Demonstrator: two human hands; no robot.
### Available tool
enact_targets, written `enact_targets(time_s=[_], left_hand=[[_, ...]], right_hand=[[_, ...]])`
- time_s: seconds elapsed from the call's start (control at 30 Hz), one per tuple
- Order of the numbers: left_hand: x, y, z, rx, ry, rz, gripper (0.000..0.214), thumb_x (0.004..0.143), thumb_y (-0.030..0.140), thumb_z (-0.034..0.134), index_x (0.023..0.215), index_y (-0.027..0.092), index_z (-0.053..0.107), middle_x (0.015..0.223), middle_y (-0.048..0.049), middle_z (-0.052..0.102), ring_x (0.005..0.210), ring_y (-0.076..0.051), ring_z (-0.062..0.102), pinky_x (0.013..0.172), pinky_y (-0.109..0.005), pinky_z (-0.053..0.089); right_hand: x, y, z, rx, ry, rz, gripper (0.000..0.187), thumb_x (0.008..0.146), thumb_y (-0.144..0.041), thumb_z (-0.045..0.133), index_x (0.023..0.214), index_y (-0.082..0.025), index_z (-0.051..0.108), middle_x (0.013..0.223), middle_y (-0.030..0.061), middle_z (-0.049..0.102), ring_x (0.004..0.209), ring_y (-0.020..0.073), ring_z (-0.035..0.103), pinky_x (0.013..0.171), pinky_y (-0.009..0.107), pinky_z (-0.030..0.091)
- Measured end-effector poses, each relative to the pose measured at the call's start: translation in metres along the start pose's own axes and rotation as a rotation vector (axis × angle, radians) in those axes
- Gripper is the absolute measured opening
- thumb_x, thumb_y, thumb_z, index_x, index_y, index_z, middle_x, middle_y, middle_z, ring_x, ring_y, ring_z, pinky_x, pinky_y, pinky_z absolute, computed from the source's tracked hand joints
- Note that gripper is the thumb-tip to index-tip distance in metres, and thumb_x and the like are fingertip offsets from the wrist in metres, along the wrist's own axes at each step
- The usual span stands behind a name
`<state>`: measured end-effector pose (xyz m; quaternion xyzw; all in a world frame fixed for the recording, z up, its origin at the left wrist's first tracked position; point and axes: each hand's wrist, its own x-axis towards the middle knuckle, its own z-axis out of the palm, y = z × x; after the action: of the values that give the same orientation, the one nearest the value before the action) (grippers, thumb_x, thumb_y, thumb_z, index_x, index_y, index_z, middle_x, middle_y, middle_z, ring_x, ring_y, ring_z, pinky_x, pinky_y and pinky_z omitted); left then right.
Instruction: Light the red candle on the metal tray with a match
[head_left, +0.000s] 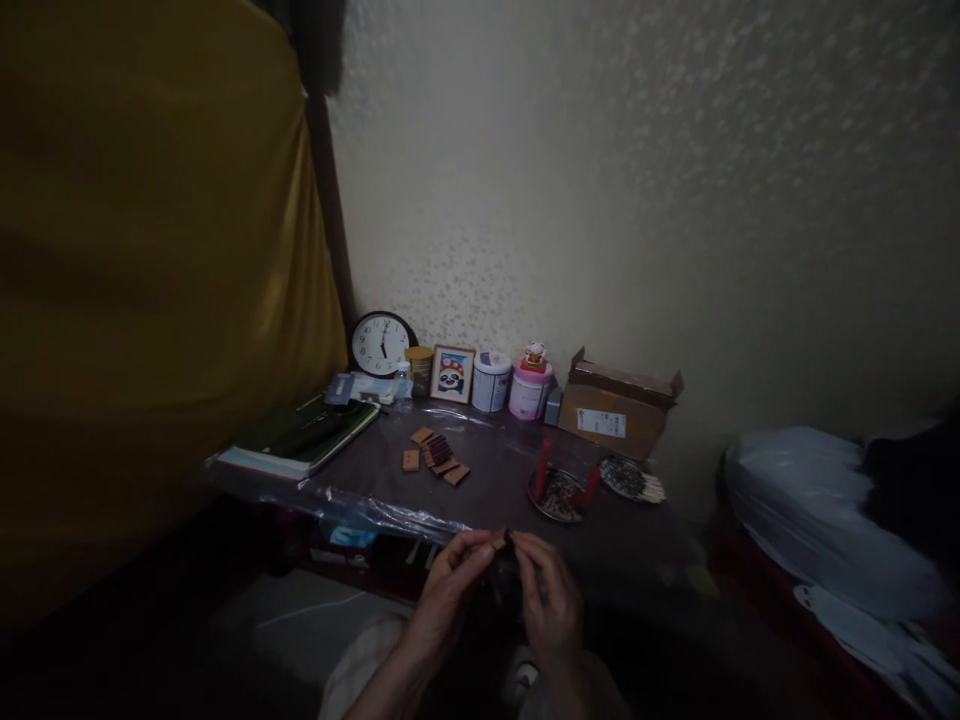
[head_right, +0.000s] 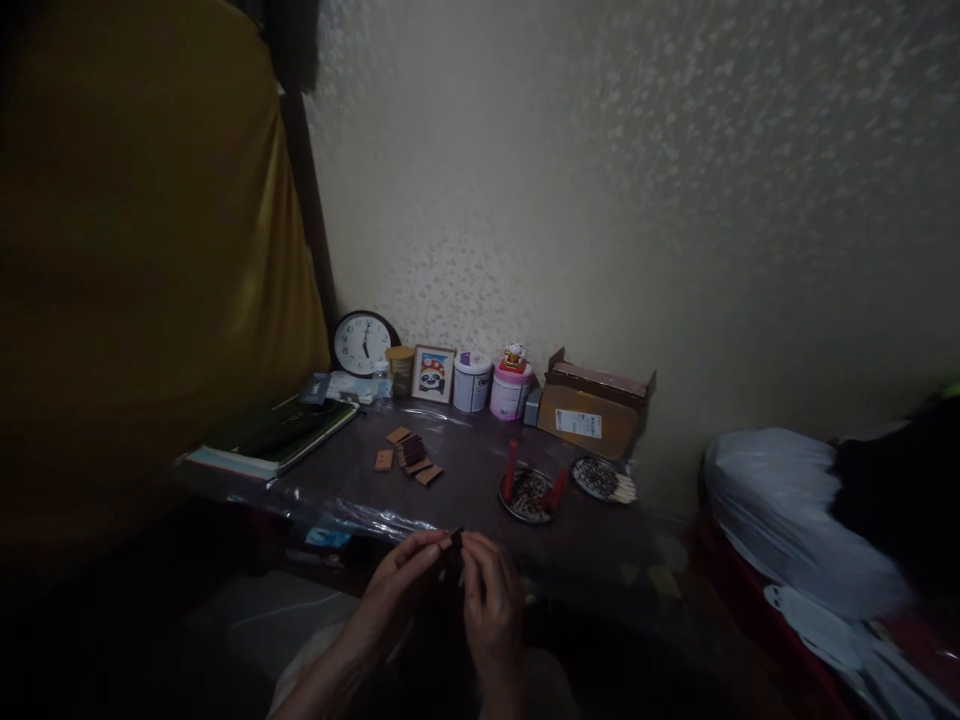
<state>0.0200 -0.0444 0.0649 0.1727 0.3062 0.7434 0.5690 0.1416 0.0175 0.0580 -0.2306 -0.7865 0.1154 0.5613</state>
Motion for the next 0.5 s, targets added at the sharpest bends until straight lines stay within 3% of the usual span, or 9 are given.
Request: enact_targets(time_s=[0.17, 0.23, 0.3, 0.33, 0.4, 0.5], left_hand=[[0.001, -0.001, 0.000, -0.005, 0.024, -0.006, 0.026, 0.064, 0.023, 0.076, 0.086, 0.015, 0.064, 0.082, -0.0048, 0.073, 0.076, -0.015, 0.066, 0.074, -0.024, 0.046], [0.001, 0.000, 0.001, -0.001, 0.033, -0.001, 0.026, 0.064, 0.023, 0.076, 0.086, 0.015, 0.064, 0.081, -0.0046, 0.073, 0.073, -0.014, 0.066, 0.072, -0.023, 0.047], [-0.001, 0.001, 0.003, 0.005, 0.032, 0.014, 0.027, 0.064, 0.023, 0.076, 0.087, 0.015, 0.064, 0.081, -0.0043, 0.073, 0.072, -0.013, 0.065, 0.071, -0.023, 0.046], [-0.001, 0.002, 0.004, 0.010, 0.028, 0.020, 0.028, 0.064, 0.023, 0.076, 0.088, 0.015, 0.064, 0.081, -0.0044, 0.073, 0.073, -0.013, 0.065, 0.071, -0.022, 0.046], [-0.003, 0.005, 0.006, 0.027, 0.013, 0.025, 0.029, 0.064, 0.023, 0.076, 0.089, 0.015, 0.064, 0.084, -0.0052, 0.072, 0.076, -0.014, 0.065, 0.073, -0.023, 0.046], [-0.002, 0.008, 0.005, 0.064, 0.021, 0.013, 0.029, 0.064, 0.024, 0.076, 0.088, 0.015, 0.064, 0.080, -0.0047, 0.072, 0.072, -0.014, 0.065, 0.069, -0.022, 0.046]], right_hand=[[0.008, -0.011, -0.014, -0.072, 0.051, 0.025, 0.021, 0.089, -0.014, 0.046, 0.102, -0.022, 0.061, 0.095, 0.0045, 0.068, 0.090, 0.0149, 0.063, 0.081, 0.028, 0.050], [0.008, -0.010, -0.015, -0.069, 0.006, 0.018, 0.023, 0.089, -0.016, 0.045, 0.102, -0.023, 0.063, 0.096, 0.0042, 0.068, 0.092, 0.0153, 0.063, 0.082, 0.028, 0.049], [0.004, 0.002, -0.009, -0.024, -0.041, 0.018, 0.021, 0.088, -0.022, 0.047, 0.098, -0.023, 0.065, 0.093, 0.0042, 0.070, 0.089, 0.0164, 0.064, 0.081, 0.030, 0.050], [0.002, 0.011, -0.004, -0.016, -0.061, 0.098, 0.021, 0.088, -0.027, 0.047, 0.094, -0.023, 0.067, 0.090, 0.0035, 0.070, 0.086, 0.0164, 0.065, 0.079, 0.029, 0.051], [-0.003, 0.031, 0.005, -0.045, 0.009, 0.190, 0.026, 0.088, -0.035, 0.045, 0.084, -0.021, 0.067, 0.080, 0.0050, 0.070, 0.075, 0.0179, 0.065, 0.070, 0.030, 0.052], [-0.005, 0.051, 0.009, -0.074, 0.125, 0.328, 0.028, 0.089, -0.038, 0.045, 0.088, -0.017, 0.065, 0.085, 0.0081, 0.069, 0.079, 0.0194, 0.064, 0.072, 0.033, 0.050]])
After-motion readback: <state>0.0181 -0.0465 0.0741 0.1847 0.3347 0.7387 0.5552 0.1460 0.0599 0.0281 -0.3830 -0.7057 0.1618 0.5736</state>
